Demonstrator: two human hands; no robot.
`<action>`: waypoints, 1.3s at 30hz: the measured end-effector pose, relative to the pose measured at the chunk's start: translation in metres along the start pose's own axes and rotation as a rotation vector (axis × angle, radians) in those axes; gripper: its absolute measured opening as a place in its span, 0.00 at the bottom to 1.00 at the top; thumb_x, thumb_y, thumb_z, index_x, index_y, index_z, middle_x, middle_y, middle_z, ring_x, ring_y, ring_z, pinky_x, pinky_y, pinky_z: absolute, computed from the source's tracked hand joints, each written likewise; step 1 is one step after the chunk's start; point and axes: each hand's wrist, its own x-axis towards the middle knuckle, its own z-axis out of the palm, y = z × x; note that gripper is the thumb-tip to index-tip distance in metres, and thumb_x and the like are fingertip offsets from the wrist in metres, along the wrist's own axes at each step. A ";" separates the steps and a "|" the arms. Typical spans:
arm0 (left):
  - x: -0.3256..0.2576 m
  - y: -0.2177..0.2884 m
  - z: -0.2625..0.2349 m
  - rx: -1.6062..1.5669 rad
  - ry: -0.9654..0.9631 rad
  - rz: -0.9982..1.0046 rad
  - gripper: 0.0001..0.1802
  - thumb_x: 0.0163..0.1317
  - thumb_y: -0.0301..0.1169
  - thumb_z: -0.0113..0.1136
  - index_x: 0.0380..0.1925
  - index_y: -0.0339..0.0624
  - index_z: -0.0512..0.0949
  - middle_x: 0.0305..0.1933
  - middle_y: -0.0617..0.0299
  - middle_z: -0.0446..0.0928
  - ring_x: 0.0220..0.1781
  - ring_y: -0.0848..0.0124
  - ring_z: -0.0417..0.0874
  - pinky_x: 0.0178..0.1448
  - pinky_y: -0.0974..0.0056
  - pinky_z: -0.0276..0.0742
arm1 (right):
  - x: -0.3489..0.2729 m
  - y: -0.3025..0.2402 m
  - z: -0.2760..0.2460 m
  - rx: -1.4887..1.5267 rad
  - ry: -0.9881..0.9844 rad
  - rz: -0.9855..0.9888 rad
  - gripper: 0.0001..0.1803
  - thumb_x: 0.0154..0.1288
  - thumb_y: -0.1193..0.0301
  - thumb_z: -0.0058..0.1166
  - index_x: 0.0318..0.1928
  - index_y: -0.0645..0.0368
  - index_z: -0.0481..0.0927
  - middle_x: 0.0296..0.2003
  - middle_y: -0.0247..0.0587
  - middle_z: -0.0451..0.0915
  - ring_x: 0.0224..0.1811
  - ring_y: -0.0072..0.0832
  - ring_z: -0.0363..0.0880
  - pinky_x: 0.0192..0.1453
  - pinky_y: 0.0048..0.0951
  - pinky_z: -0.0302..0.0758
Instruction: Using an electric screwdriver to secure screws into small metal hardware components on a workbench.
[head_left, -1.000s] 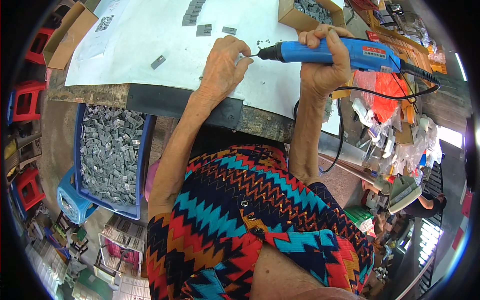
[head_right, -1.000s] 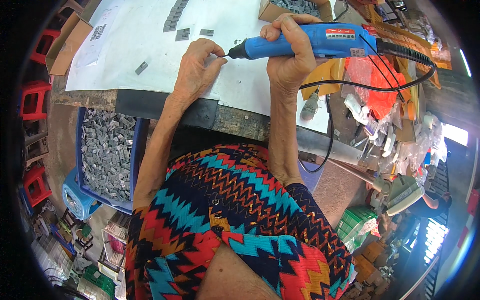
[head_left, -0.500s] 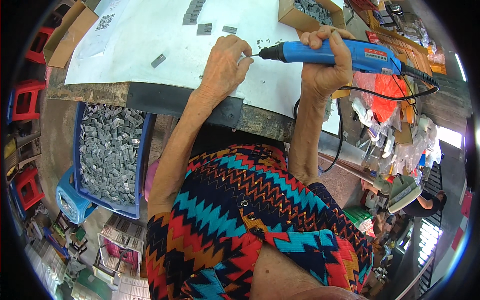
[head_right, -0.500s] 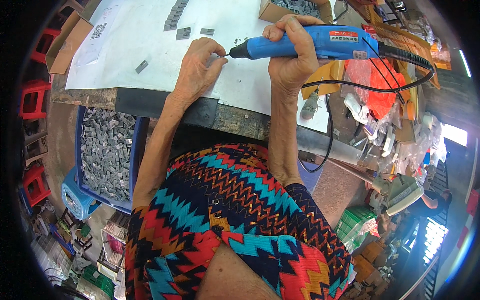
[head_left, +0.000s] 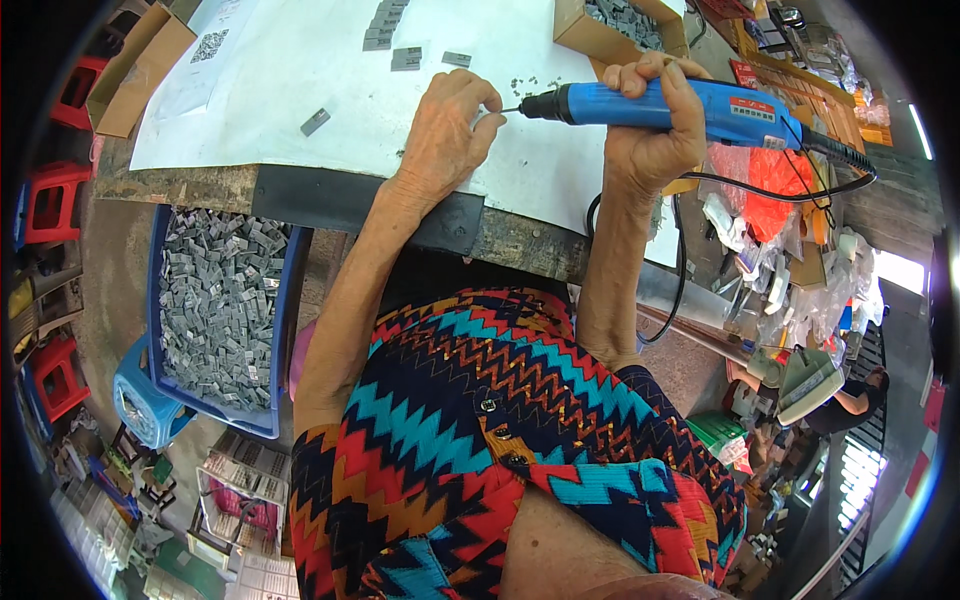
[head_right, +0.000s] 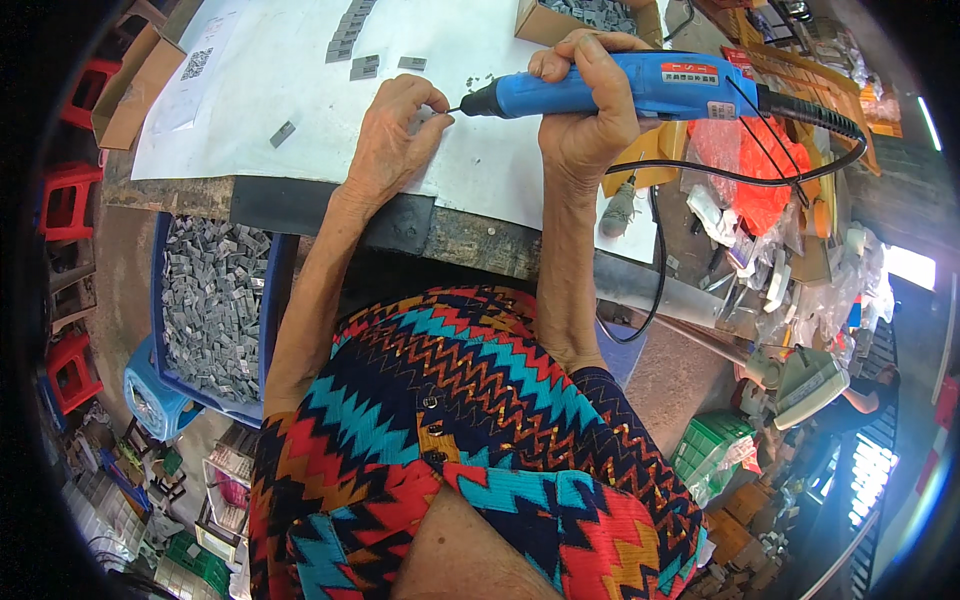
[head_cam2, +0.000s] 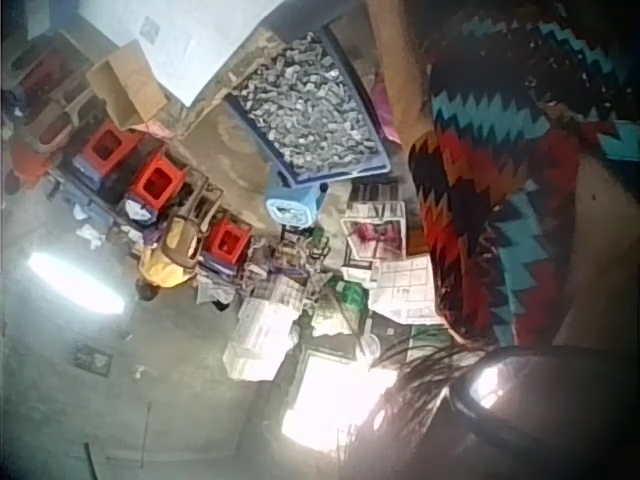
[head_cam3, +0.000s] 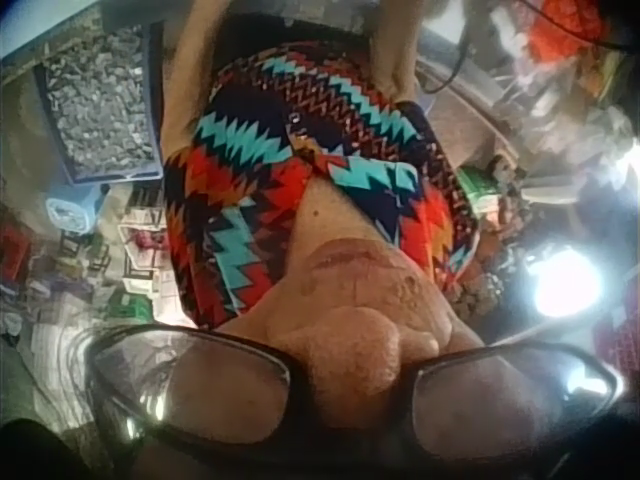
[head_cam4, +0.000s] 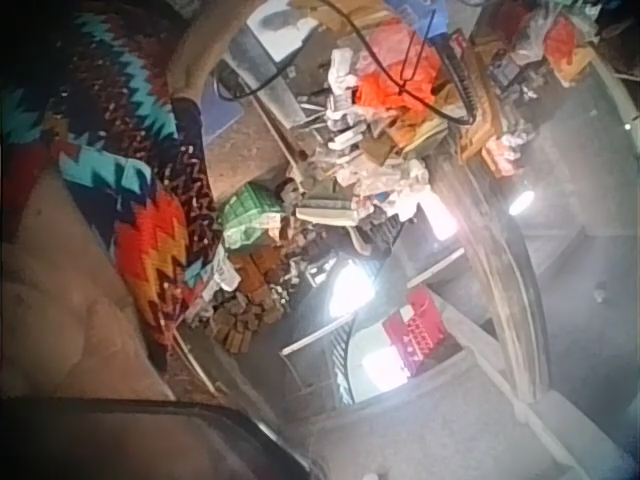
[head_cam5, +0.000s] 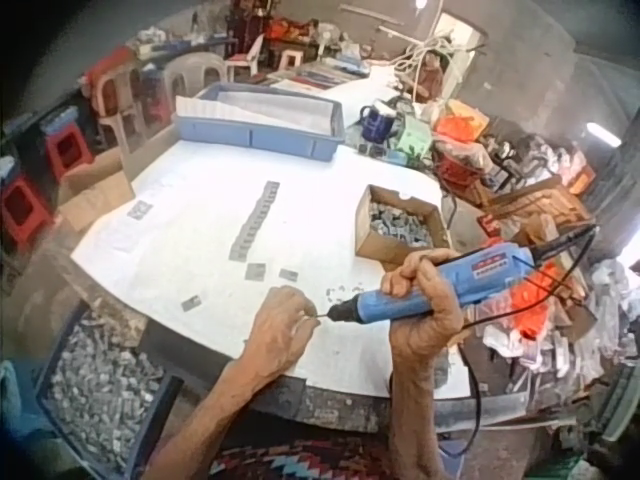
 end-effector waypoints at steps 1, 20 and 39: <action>-0.001 0.000 -0.001 0.002 -0.036 -0.021 0.07 0.48 0.25 0.60 0.27 0.37 0.74 0.31 0.56 0.71 0.37 0.63 0.70 0.44 0.61 0.67 | 0.000 0.000 -0.002 -0.013 -0.020 -0.007 0.08 0.54 0.78 0.48 0.36 0.58 0.69 0.27 0.43 0.72 0.25 0.27 0.69 0.36 0.35 0.66; 0.007 0.003 -0.001 -0.051 -0.038 -0.024 0.06 0.47 0.23 0.59 0.27 0.36 0.73 0.32 0.55 0.71 0.40 0.60 0.71 0.46 0.60 0.67 | 0.002 -0.001 0.002 -0.080 -0.018 -0.024 0.08 0.55 0.77 0.48 0.37 0.58 0.69 0.27 0.43 0.71 0.26 0.28 0.67 0.36 0.35 0.65; -0.006 0.007 -0.010 -0.071 0.118 -0.079 0.11 0.41 0.17 0.46 0.28 0.36 0.71 0.32 0.51 0.69 0.39 0.53 0.69 0.47 0.57 0.67 | 0.001 -0.011 -0.018 0.128 -0.020 0.083 0.12 0.55 0.77 0.50 0.40 0.58 0.65 0.29 0.40 0.68 0.27 0.25 0.65 0.38 0.29 0.63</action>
